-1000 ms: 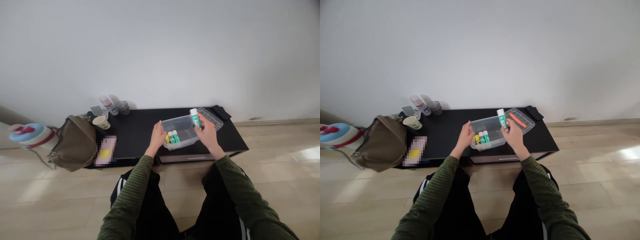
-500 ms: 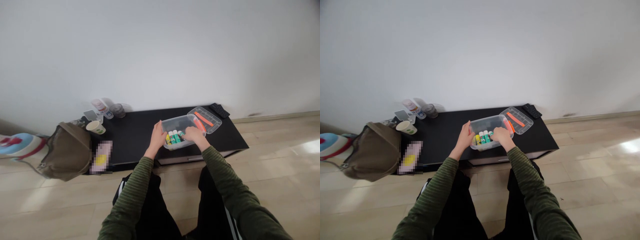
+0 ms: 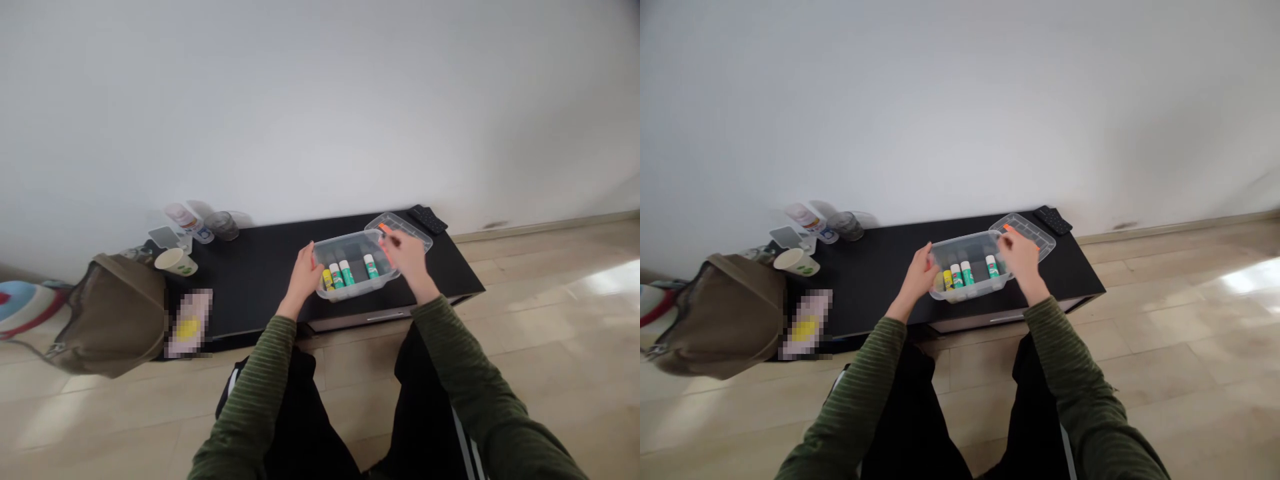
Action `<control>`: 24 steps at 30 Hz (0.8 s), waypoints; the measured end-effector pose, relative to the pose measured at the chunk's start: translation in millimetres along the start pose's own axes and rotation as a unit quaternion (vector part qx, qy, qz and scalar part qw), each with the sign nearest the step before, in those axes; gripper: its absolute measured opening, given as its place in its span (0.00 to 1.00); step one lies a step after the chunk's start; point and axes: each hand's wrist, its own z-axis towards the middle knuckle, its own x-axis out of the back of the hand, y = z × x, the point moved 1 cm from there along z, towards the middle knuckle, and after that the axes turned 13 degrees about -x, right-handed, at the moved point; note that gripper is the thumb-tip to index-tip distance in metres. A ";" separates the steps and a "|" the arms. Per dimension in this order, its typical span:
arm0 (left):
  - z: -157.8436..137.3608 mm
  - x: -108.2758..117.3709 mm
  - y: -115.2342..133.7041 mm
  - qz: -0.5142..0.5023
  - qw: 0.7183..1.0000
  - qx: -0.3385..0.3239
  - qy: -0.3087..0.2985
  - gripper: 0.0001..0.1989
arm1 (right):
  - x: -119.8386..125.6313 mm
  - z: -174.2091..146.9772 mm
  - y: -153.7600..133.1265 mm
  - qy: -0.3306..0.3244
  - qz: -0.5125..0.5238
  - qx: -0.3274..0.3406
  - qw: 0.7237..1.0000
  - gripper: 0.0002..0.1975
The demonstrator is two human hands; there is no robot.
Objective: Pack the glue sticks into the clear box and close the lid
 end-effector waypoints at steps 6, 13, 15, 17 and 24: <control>-1.6 -2.6 -3.7 -0.025 0.999 -0.010 0.019 0.35 | -1.5 45.9 95.8 -0.039 -0.076 -0.087 0.992 0.11; -0.6 -4.9 -9.6 -0.036 0.999 -0.020 0.035 0.35 | -39.8 31.6 112.9 -0.093 -0.183 0.003 0.979 0.07; -0.1 -4.4 -9.4 -0.035 0.999 -0.019 0.033 0.35 | -40.3 26.7 110.8 -0.068 -0.185 0.027 0.980 0.09; -0.1 -3.5 -8.6 -0.035 0.999 -0.014 0.028 0.35 | -35.7 25.4 107.9 -0.029 -0.161 0.050 0.985 0.10; -3.1 -5.8 -9.8 -0.067 0.996 0.025 0.061 0.36 | -2.5 34.5 93.6 0.137 0.209 0.036 0.968 0.11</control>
